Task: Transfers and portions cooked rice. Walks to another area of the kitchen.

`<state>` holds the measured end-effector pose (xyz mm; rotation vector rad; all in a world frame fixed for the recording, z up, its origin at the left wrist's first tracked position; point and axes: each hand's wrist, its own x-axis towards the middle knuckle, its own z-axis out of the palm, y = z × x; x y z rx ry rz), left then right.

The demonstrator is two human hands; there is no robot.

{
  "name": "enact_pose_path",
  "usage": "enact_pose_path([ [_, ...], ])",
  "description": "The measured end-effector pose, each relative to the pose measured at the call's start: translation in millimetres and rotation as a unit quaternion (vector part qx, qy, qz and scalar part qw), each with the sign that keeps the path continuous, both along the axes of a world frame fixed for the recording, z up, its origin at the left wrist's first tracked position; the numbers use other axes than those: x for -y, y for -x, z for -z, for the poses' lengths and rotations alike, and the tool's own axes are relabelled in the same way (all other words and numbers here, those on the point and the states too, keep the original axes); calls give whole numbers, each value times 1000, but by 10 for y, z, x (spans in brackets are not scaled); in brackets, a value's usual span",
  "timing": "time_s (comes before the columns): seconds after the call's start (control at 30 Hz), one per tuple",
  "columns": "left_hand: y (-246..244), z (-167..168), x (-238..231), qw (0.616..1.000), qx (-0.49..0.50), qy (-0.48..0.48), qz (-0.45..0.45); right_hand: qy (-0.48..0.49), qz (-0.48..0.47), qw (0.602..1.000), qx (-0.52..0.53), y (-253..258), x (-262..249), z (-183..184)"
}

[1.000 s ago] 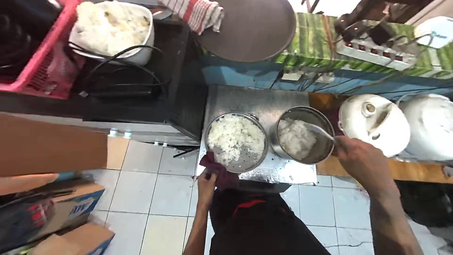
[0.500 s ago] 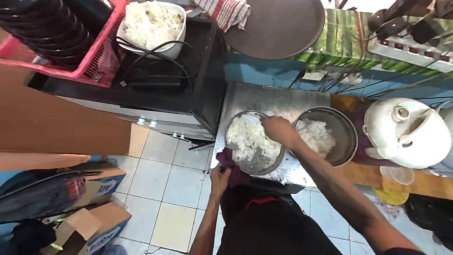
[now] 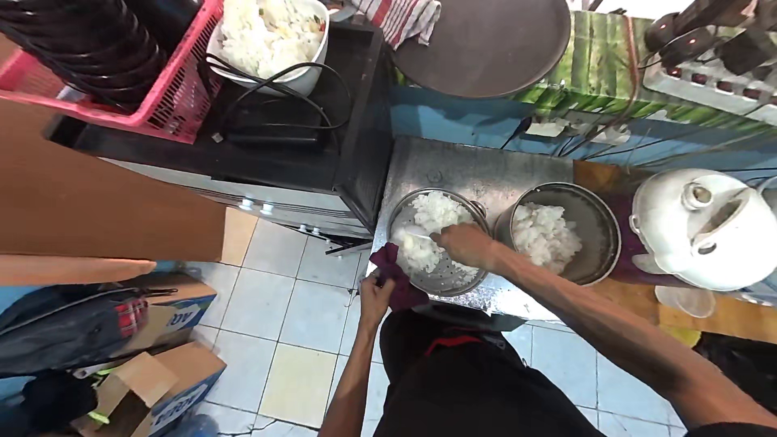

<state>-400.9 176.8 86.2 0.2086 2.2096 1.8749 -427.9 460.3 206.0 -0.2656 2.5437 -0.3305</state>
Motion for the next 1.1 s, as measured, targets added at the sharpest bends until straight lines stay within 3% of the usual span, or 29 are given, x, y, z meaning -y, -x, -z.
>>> enact_pose_path([
  [0.17,-54,-40,39,1000,20,9,15,43,91,993,-69,-434,-244,19],
  [0.27,-65,-68,35,1000,11,9,18,4,156,978,-140,-525,-358,83],
  [0.4,-1,-113,18,1000,10,-5,23,18,131,991,-16,-646,-185,253],
  [0.53,-6,-131,35,1000,10,-7,23,78,107,991,-32,-1061,-365,419],
  [0.63,-23,-165,37,1000,10,13,25,107,189,975,-51,-1362,-454,415],
  [0.77,-56,-265,-10,999,1,27,24,60,336,938,-66,-1545,-305,275],
  [0.93,-80,-362,-85,1000,-1,10,16,45,360,931,35,-1538,-46,126],
  [1.1,-81,-390,-84,1000,-1,-1,23,78,378,921,41,-1242,105,202],
])
